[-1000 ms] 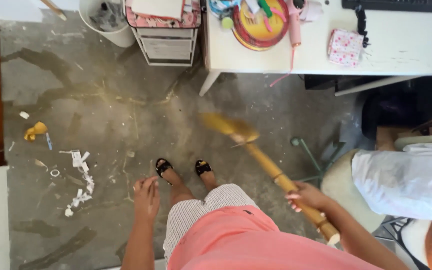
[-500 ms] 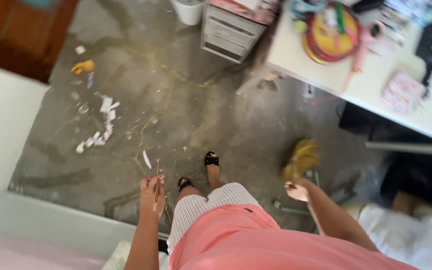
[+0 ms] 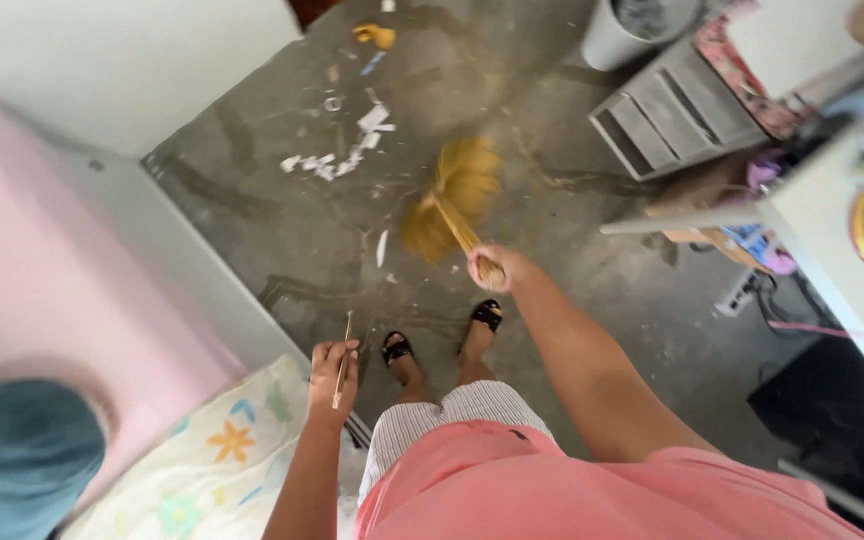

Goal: Sweeping the floor with a broom, picking up trash, and organizing small items on a desk.

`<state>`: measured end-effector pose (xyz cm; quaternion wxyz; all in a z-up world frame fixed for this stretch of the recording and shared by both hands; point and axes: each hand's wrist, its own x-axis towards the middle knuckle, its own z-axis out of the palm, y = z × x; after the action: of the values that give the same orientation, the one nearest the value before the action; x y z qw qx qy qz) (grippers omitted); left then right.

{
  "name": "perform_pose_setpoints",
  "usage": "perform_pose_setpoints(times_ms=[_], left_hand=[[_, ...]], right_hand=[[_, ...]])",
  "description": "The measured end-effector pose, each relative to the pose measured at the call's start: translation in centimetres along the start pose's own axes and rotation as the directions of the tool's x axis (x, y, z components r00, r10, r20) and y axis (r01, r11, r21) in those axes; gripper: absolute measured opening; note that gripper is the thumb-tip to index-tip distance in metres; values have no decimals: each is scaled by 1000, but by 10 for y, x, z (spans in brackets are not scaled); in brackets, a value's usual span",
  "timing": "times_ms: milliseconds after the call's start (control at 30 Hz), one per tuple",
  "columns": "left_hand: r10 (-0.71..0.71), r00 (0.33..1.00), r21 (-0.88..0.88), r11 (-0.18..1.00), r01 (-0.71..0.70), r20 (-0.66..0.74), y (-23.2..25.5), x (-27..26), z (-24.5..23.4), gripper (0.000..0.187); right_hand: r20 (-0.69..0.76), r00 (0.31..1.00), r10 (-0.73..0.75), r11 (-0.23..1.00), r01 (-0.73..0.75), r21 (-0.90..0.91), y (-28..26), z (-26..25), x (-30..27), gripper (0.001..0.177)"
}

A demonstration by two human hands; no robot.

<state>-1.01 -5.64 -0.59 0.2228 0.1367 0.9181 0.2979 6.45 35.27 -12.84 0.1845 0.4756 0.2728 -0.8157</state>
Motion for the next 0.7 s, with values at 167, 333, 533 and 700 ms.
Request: perform_pose_setpoints(times_ms=[167,333,533,700], left_hand=[[3,997,-79,997,-8,-71,-29,3,-34,16],[-37,998,-96,995,31,-55,-50,18,-69,17],[-77,996,-285,957,60,-51,-54,23,-116,13],[-52,999,-237,970,47,-16,-67,28,-115,12]], right_hand=[[-42,999,13,943,1,334,-18,87,-20,24],[-128,989,-81,994,71,-78,50,120,-155,21],[-169,912,374,874,-285,394,75,106,-328,33],[72,951,300,838,-299,456,128,65,-285,43]])
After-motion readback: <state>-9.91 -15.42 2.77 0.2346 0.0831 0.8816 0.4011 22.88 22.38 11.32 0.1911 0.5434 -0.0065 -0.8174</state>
